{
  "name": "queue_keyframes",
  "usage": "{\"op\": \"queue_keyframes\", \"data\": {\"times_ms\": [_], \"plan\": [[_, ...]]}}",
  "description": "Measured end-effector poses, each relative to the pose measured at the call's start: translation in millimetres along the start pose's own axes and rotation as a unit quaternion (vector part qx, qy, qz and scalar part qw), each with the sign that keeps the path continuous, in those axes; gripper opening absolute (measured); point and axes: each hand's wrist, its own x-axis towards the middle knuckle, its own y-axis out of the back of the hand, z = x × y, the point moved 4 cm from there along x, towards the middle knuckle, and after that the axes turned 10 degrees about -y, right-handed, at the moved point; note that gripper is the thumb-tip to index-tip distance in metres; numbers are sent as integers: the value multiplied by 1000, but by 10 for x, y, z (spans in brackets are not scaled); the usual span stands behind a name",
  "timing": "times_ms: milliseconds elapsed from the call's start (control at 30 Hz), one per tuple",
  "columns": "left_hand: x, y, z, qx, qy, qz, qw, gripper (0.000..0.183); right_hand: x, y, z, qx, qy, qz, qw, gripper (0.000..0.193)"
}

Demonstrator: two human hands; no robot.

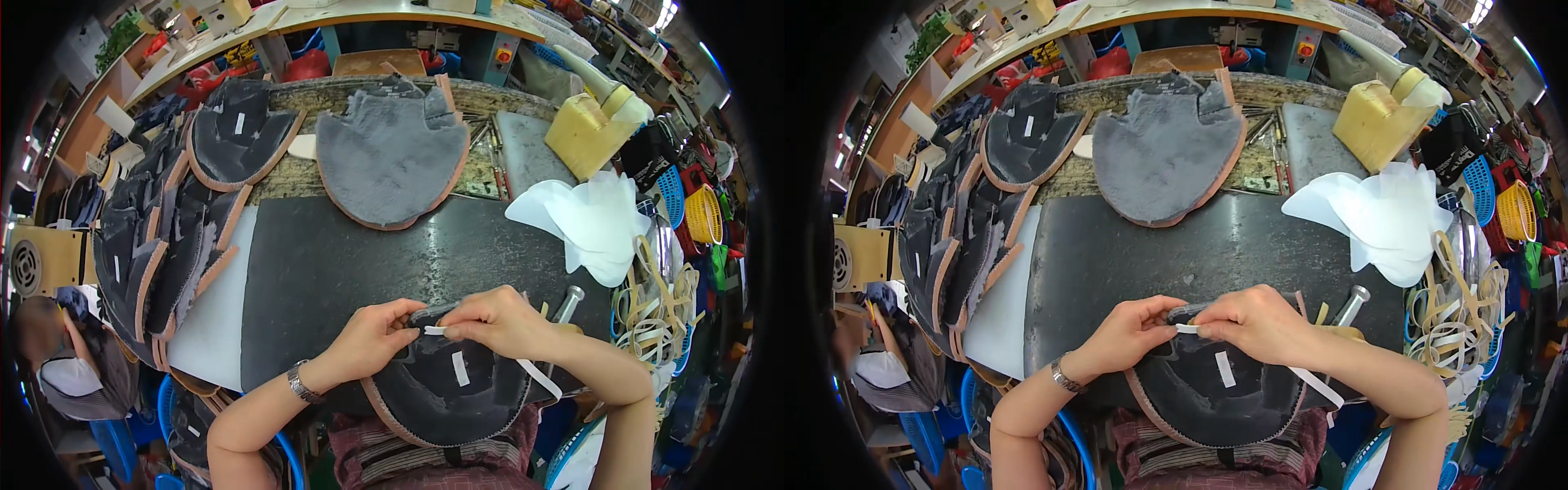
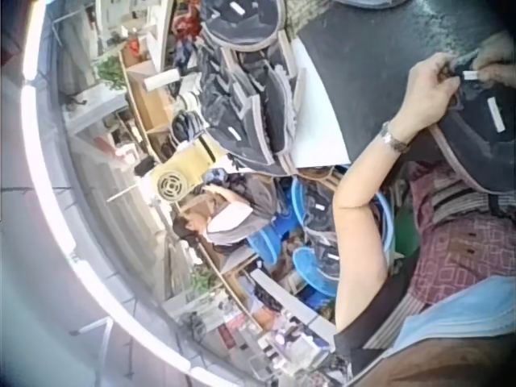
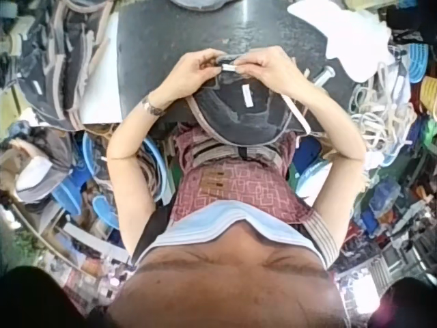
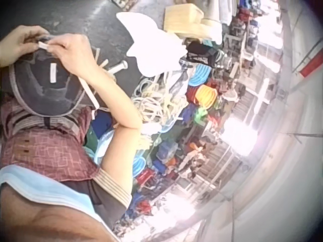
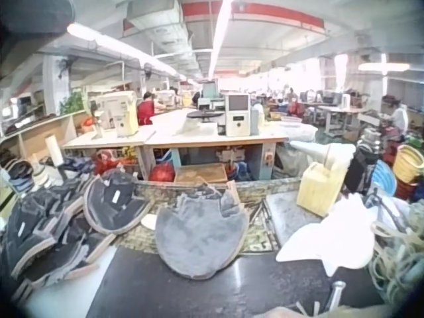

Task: The person assembles shoe parts by hand, inserting white foam inserts into grey fabric pieces and securing them with a hammer and metal punch. They handle multiple shoe components, including grey fabric, white foam, and black leather-like pieces, stacking them on the table as they work.

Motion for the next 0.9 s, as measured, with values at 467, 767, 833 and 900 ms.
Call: {"op": "queue_keyframes", "data": {"times_ms": [467, 767, 833, 900], "plan": [[42, 37, -11, 89, -44, 93, 991, 21, -44, 140, -12, -84, -127, -3, 988, 20], [284, -46, 174, 199, -205, 96, 953, 20, -349, 380, 212, -52, -149, 104, 982, 22], [317, -42, 171, 231, -219, 54, 946, 22, -420, 463, 161, -37, -160, 70, 984, 21], [306, -20, 155, 232, -215, 41, 948, 23, -551, 622, 77, -1, -206, 0, 979, 21]]}}
